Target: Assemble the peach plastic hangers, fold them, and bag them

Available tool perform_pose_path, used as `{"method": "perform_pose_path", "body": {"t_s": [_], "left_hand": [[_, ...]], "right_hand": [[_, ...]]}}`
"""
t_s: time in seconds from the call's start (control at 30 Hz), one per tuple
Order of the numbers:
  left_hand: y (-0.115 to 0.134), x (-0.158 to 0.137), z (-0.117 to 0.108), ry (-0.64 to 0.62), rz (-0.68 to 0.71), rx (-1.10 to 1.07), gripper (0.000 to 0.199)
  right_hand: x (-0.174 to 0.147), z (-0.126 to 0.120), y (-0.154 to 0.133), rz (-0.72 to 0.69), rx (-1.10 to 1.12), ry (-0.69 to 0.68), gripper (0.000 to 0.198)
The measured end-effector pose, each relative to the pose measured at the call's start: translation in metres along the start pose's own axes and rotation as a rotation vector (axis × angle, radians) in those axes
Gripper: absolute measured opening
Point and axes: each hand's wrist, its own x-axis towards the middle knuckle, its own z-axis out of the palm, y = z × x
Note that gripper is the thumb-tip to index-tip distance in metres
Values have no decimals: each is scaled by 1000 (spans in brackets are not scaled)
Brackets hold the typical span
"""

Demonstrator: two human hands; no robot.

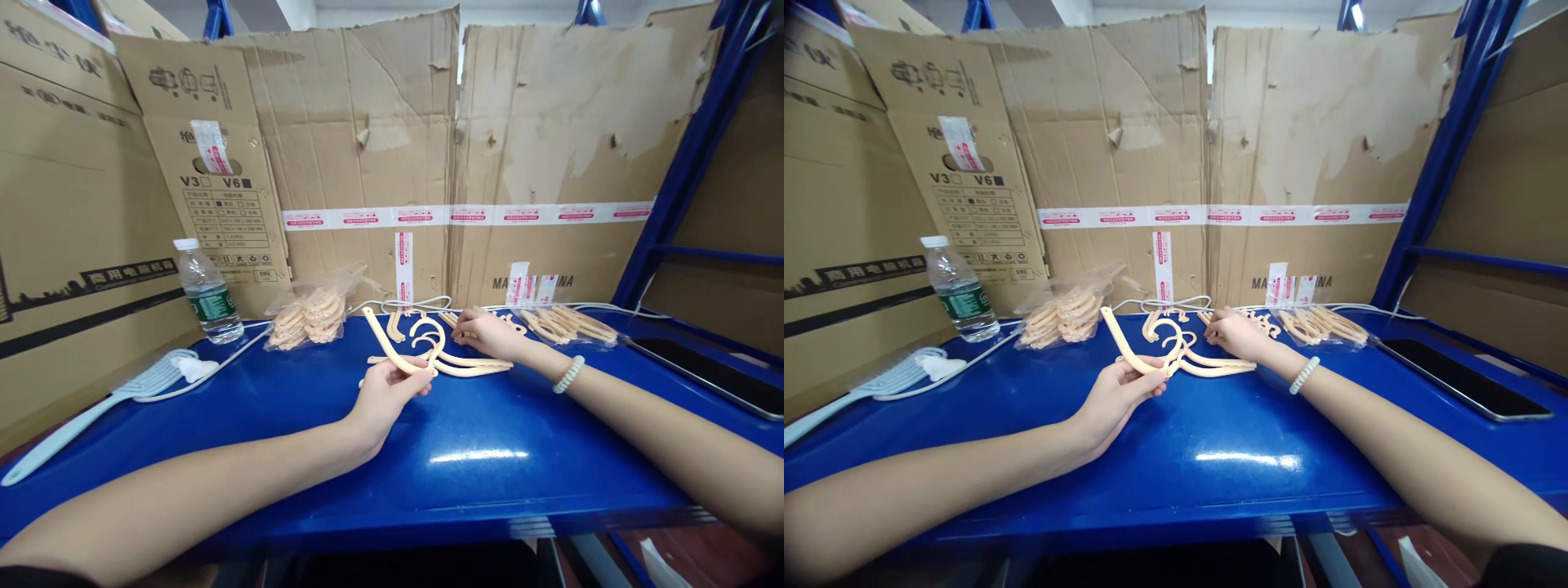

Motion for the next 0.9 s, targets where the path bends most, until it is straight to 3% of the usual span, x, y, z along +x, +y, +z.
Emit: {"method": "perform_pose_path", "body": {"t_s": [0.23,0.33,0.43,0.57,0.67,0.77,0.9], "left_hand": [[3,-2,1,-11,2,-22,26],[3,-2,1,-10,-3,-21,27],[2,-1,0,-18,-2,-12,27],[0,0,-1,-26,-2,-3,27],[0,1,-2,-29,3,-20,28],[-1,2,-2,-32,10,-44,30],[-2,3,-3,-31,5,-96,33]], "right_hand": [[2,2,0,7,123,21,12],[3,-2,-4,135,286,160,10],[3,-12,-13,355,601,354,15],[2,-31,-35,484,1175,521,22],[0,-40,-55,579,1422,520,14],[0,-41,-72,697,1516,470,6],[0,-34,-86,847,1643,360,27]]}}
